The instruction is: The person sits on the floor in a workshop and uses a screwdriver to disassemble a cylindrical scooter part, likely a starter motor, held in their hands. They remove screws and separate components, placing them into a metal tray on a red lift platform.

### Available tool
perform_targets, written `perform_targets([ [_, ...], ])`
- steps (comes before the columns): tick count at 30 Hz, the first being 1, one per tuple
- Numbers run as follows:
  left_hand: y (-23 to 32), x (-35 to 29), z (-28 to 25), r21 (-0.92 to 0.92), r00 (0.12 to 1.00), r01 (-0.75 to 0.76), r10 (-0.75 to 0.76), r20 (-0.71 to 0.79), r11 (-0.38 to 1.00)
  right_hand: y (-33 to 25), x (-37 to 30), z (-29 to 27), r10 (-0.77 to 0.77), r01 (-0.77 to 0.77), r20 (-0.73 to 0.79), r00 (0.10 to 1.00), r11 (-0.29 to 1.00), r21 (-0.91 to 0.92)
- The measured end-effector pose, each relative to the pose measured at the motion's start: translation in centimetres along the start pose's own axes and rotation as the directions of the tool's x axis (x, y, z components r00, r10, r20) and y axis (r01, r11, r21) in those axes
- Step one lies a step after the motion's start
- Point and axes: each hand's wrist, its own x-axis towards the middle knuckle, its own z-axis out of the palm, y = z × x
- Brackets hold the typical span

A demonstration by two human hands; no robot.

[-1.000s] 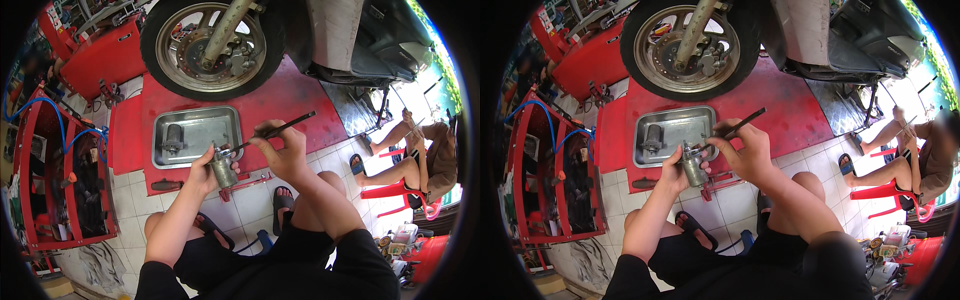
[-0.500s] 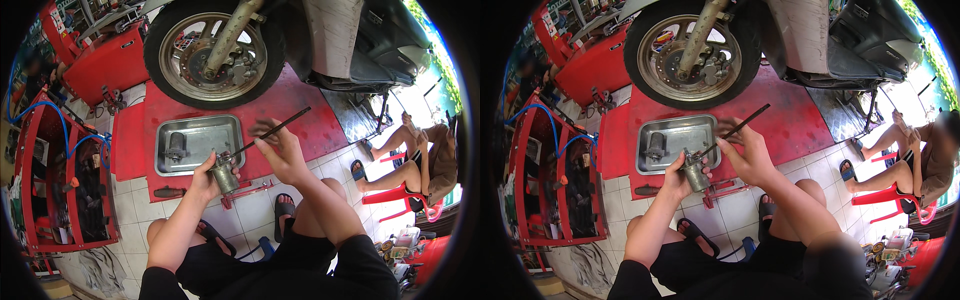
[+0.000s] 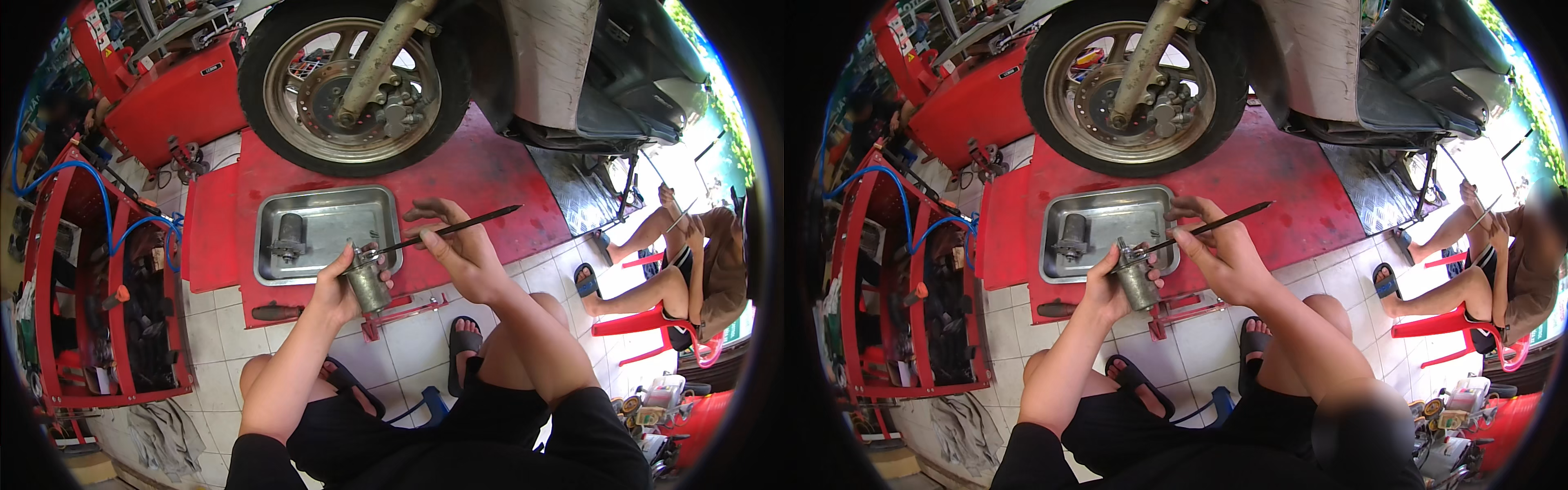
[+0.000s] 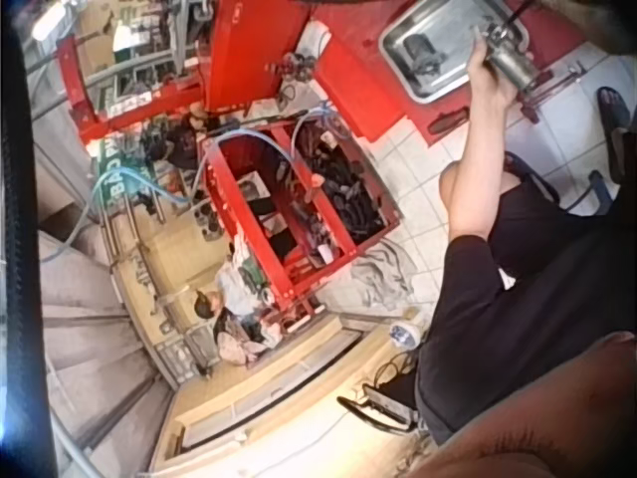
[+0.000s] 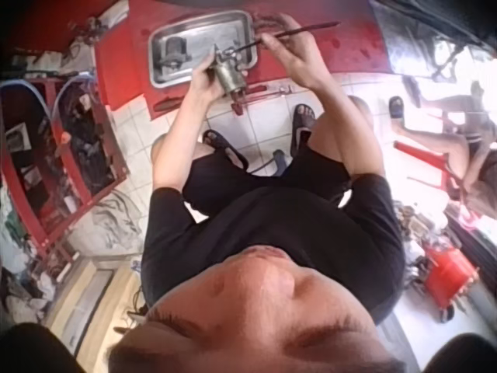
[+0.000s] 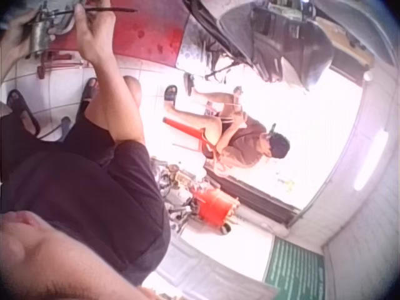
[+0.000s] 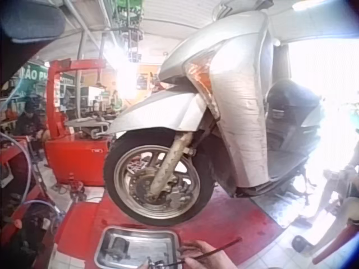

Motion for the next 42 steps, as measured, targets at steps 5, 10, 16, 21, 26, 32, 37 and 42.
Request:
perform_targets([
  [5, 0.1, 0.0, -0.3, 0.005, 1.000, 0.000, 0.000, -0.012, 1.000, -0.1, -0.2, -1.0, -0.046, 0.041, 0.094, 0.995, 0.998, 0.044],
  [10, 0.1, 0.1, -0.4, 0.054, 0.999, -0.003, 0.001, 0.036, 0.999, 0.6, 0.2, -1.5, -0.051, 0.048, -0.020, 0.998, 0.989, -0.139],
  [16, -0.2, -0.2, 0.1, 0.030, 1.000, 0.002, -0.002, 0.007, 1.000, 0.6, 0.2, -1.2, -0.231, 0.229, 0.032, 0.973, 0.920, -0.319],
  [21, -0.4, -0.2, 0.4, 0.068, 0.999, -0.008, 0.005, 0.041, 0.998, 1.0, -0.1, -0.3, -0.288, 0.289, 0.033, 0.957, 0.942, -0.170],
  [26, -0.6, -0.5, 1.1, 0.042, 0.997, -0.012, 0.009, 0.078, 0.999, 1.0, -1.1, 0.2, -0.271, 0.271, 0.007, 0.962, 0.962, -0.028],
  [32, -0.4, -1.0, 1.5, 0.100, 0.995, -0.034, 0.025, 0.095, 0.994, 0.2, -1.1, 0.8, -0.341, 0.342, 0.023, 0.940, 0.935, -0.094],
  [37, -0.3, -1.0, 1.4, 0.036, 0.999, -0.048, 0.048, -0.022, 0.998, 1.9, -0.6, 1.3, -0.340, 0.337, -0.080, 0.937, 0.940, -0.051],
  [42, 2.2, -0.4, 1.9, -0.024, 0.948, -0.286, 0.279, -0.156, 0.958, 4.8, 1.4, 1.0, -0.214, 0.200, -0.157, 0.964, 0.975, -0.099],
])
